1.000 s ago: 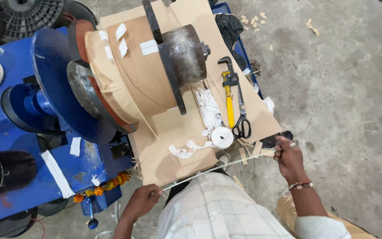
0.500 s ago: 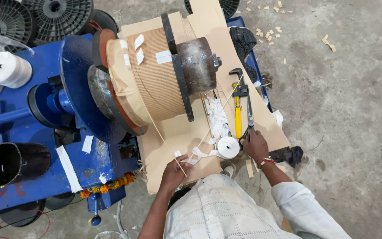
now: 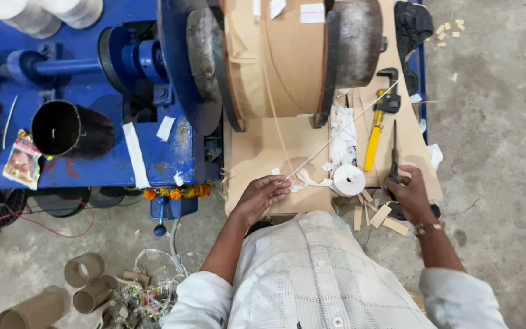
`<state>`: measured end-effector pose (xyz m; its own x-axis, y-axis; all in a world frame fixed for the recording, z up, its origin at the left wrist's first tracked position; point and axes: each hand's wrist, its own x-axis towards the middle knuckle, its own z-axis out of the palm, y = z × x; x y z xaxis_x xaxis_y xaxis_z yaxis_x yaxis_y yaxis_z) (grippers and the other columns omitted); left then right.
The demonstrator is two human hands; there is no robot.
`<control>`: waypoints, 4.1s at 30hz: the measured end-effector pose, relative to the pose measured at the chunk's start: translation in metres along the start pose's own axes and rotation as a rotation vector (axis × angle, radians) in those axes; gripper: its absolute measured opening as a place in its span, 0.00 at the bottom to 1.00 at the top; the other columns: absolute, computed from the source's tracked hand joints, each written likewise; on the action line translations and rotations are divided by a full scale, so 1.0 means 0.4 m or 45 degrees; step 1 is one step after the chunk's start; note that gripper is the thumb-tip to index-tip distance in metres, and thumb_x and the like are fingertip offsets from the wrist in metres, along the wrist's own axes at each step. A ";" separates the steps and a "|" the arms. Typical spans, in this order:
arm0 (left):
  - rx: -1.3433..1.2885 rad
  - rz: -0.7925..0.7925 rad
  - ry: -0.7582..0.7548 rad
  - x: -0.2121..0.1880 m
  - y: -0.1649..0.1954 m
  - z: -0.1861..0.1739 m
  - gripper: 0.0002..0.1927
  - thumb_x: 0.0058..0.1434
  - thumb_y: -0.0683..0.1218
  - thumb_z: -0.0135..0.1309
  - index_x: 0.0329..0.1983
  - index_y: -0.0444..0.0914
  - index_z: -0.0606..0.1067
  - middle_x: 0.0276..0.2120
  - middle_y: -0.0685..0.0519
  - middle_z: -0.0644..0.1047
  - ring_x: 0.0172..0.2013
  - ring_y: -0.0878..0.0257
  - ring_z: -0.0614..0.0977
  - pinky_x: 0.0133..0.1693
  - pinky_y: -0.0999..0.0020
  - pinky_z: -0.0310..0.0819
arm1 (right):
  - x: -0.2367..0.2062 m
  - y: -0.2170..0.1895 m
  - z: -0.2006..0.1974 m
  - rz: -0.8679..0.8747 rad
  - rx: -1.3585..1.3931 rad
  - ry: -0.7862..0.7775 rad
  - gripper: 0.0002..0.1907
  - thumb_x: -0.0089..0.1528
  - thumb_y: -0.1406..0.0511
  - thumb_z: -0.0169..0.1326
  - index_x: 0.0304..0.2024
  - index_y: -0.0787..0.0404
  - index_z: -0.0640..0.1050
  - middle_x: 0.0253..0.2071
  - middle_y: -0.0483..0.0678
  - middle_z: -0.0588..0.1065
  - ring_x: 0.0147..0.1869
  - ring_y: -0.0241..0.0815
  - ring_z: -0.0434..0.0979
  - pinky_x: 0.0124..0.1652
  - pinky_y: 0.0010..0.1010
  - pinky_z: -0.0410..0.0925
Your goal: The person assembles a cylindrical object using a blue machine. They secure a cardboard tube with a string, cut the string with scissors, apply glue to the edges, and attach a cardboard sheet to the cylinder. The person uses a clamp to secure the assembly and then removes the finished cylinder from the machine.
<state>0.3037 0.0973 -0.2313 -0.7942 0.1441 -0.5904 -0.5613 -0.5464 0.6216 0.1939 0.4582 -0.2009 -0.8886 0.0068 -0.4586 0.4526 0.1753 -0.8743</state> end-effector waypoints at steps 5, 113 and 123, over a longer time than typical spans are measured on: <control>-0.119 -0.057 -0.095 0.002 0.010 -0.018 0.15 0.71 0.39 0.44 0.59 0.32 0.71 0.53 0.42 0.79 0.51 0.57 0.82 0.55 0.65 0.77 | -0.151 0.111 -0.046 0.173 -0.092 -0.216 0.28 0.60 0.68 0.62 0.62 0.66 0.71 0.27 0.41 0.65 0.25 0.33 0.64 0.24 0.27 0.61; 0.469 0.108 -0.781 -0.127 0.253 0.155 0.21 0.69 0.50 0.56 0.54 0.27 0.79 0.41 0.46 0.83 0.39 0.66 0.84 0.45 0.71 0.80 | -0.511 -0.130 0.501 -0.450 0.289 0.446 0.06 0.63 0.72 0.61 0.42 0.70 0.80 0.35 0.46 0.80 0.37 0.29 0.79 0.38 0.19 0.73; 0.529 0.126 -0.764 -0.121 0.252 0.149 0.18 0.69 0.49 0.56 0.52 0.29 0.80 0.39 0.49 0.83 0.37 0.68 0.82 0.45 0.72 0.80 | -0.510 -0.151 0.504 -0.378 0.370 0.414 0.07 0.63 0.71 0.61 0.41 0.71 0.81 0.34 0.48 0.81 0.35 0.30 0.79 0.37 0.21 0.73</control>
<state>0.2717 0.0845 -0.1094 -0.7697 0.6020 -0.2126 -0.4281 -0.2397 0.8713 0.3626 0.2478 -0.0865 -0.9379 0.3117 -0.1520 0.1391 -0.0634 -0.9883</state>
